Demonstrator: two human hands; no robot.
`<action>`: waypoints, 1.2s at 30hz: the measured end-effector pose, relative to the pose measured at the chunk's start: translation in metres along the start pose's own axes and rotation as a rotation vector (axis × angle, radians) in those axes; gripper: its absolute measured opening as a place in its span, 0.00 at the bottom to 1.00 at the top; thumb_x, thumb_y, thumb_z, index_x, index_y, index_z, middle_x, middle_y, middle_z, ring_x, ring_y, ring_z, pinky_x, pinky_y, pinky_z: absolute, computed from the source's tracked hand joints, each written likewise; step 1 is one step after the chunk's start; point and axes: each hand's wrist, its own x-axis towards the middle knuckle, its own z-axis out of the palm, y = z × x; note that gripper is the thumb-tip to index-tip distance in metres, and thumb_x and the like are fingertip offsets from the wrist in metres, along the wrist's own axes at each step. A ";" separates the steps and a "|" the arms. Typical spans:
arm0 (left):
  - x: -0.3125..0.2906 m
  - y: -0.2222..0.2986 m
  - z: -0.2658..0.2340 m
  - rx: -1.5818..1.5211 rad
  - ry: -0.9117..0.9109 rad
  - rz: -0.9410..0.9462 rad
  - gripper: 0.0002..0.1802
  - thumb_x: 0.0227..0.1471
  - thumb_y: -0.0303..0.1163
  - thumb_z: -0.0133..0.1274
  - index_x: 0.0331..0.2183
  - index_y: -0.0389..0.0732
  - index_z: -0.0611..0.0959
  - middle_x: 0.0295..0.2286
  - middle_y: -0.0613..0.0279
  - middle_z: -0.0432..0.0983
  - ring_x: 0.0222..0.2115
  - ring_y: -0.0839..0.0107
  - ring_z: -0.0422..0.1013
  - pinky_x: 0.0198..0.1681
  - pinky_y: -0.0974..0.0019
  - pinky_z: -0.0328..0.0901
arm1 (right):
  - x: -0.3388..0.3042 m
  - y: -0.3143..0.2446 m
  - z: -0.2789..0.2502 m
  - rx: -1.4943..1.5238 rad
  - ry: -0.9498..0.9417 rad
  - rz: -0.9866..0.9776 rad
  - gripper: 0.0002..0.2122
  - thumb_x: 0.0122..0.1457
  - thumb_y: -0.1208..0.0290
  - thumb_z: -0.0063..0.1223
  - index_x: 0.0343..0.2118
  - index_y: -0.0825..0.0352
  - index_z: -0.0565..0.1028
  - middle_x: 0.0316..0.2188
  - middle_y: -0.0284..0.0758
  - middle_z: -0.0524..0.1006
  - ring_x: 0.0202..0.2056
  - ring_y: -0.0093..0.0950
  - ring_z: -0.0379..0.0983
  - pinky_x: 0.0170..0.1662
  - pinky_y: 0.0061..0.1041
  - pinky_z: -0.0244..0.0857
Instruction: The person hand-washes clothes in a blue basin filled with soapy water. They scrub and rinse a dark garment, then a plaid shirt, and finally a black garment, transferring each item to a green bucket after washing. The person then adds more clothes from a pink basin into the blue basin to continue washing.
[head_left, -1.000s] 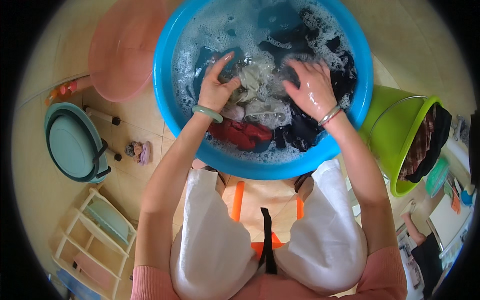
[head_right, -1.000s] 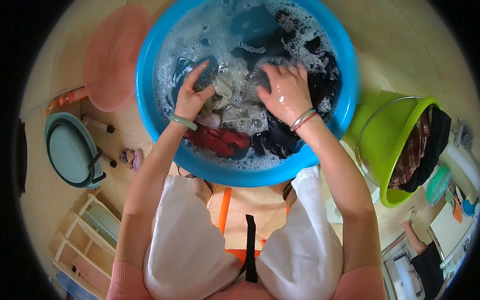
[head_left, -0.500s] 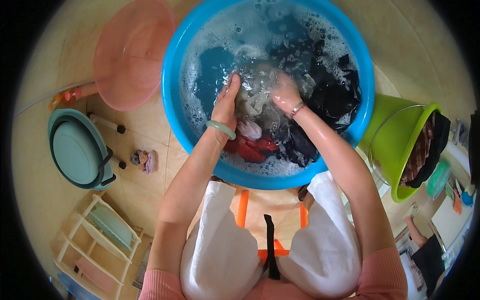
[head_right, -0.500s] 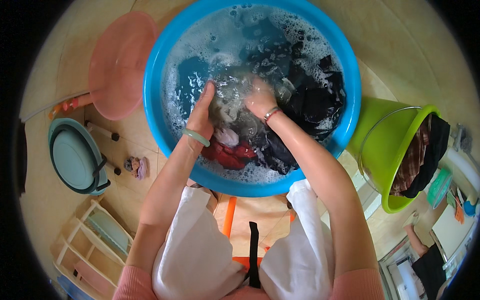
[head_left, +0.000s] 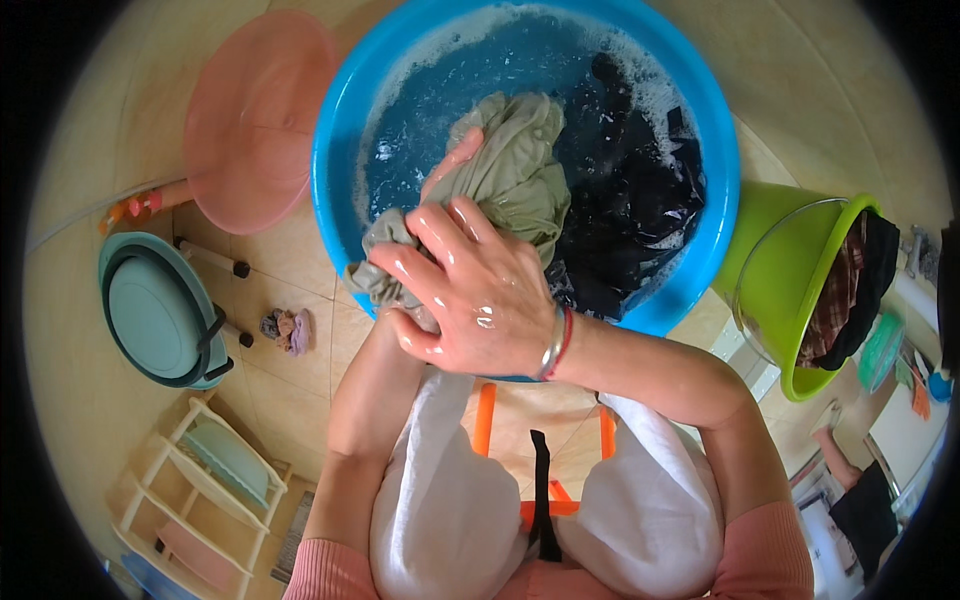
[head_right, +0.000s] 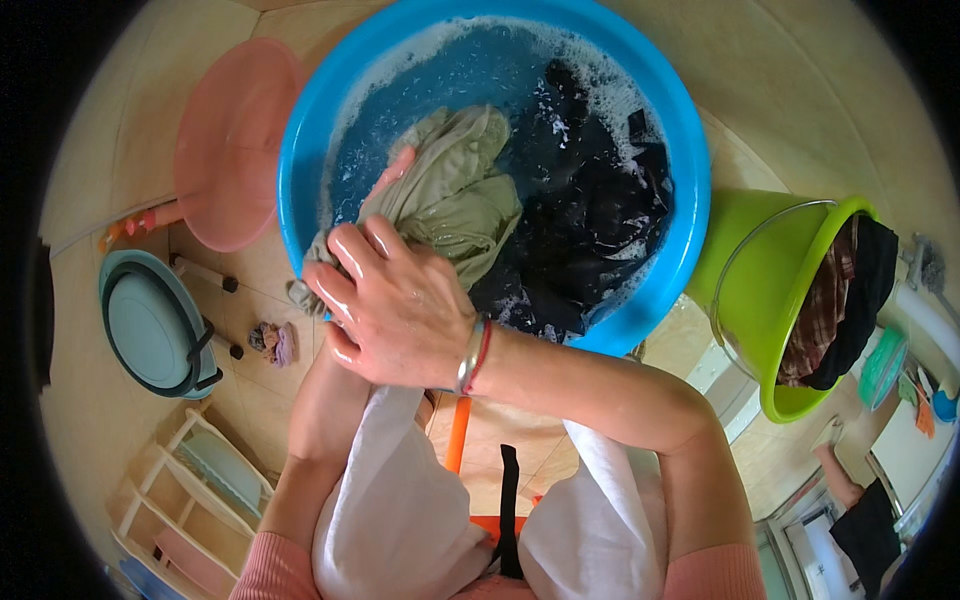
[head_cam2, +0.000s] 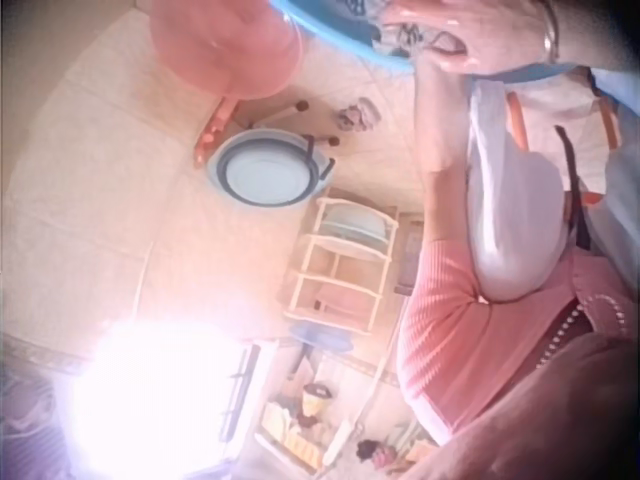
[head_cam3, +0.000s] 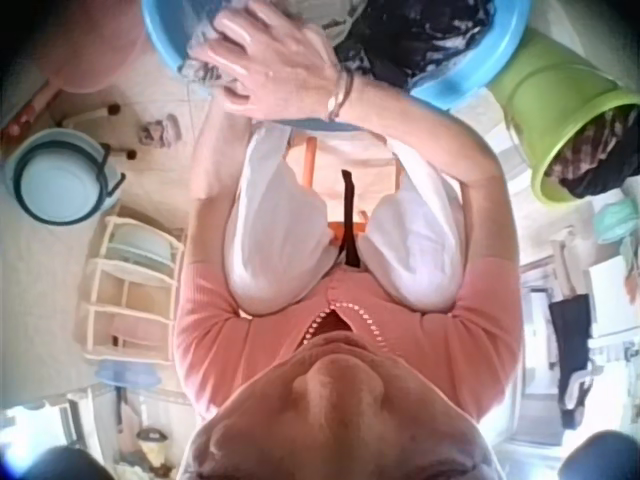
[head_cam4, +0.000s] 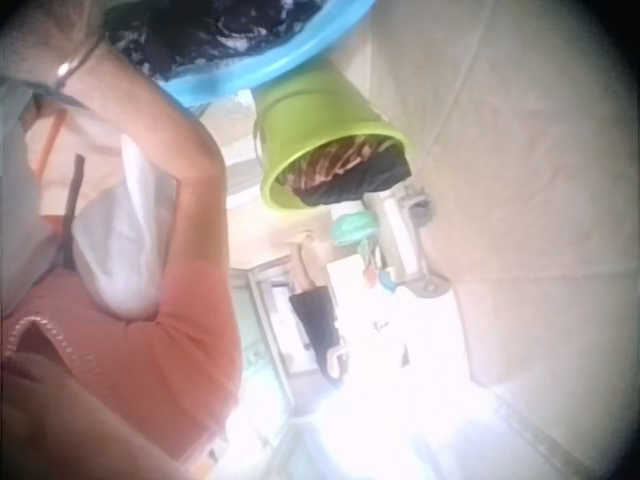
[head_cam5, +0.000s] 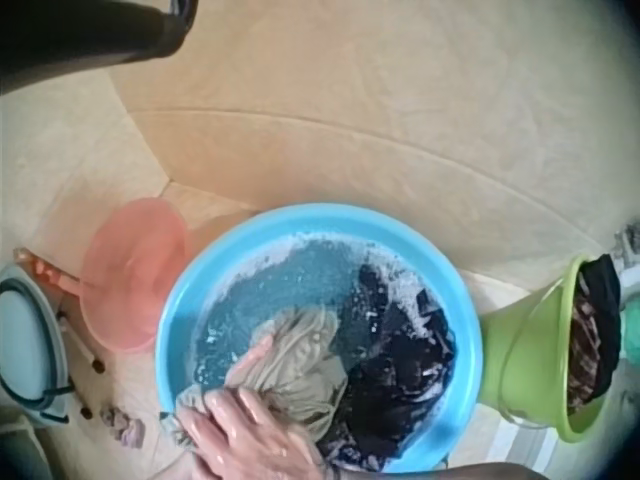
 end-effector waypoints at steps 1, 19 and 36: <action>0.002 0.001 -0.007 0.015 -0.025 -0.021 0.23 0.65 0.41 0.39 0.56 0.39 0.71 0.50 0.53 0.72 0.51 0.61 0.69 0.58 0.58 0.62 | 0.002 0.005 0.003 -0.044 0.029 -0.019 0.17 0.40 0.67 0.64 0.35 0.60 0.75 0.34 0.32 0.66 0.36 0.30 0.69 0.26 0.26 0.69; -0.036 0.018 -0.040 1.003 0.587 0.505 0.23 0.58 0.29 0.53 0.55 0.39 0.72 0.50 0.59 0.72 0.50 0.71 0.67 0.53 0.69 0.62 | -0.016 0.124 -0.026 -0.517 0.109 0.387 0.29 0.54 0.60 0.58 0.59 0.52 0.62 0.54 0.43 0.67 0.49 0.46 0.68 0.35 0.43 0.72; -0.014 0.025 -0.030 0.421 0.296 0.265 0.35 0.59 0.61 0.41 0.54 0.42 0.73 0.50 0.56 0.73 0.50 0.63 0.70 0.55 0.57 0.64 | -0.002 0.070 0.007 0.029 0.052 0.195 0.17 0.47 0.63 0.65 0.40 0.60 0.76 0.39 0.34 0.69 0.44 0.38 0.67 0.43 0.34 0.69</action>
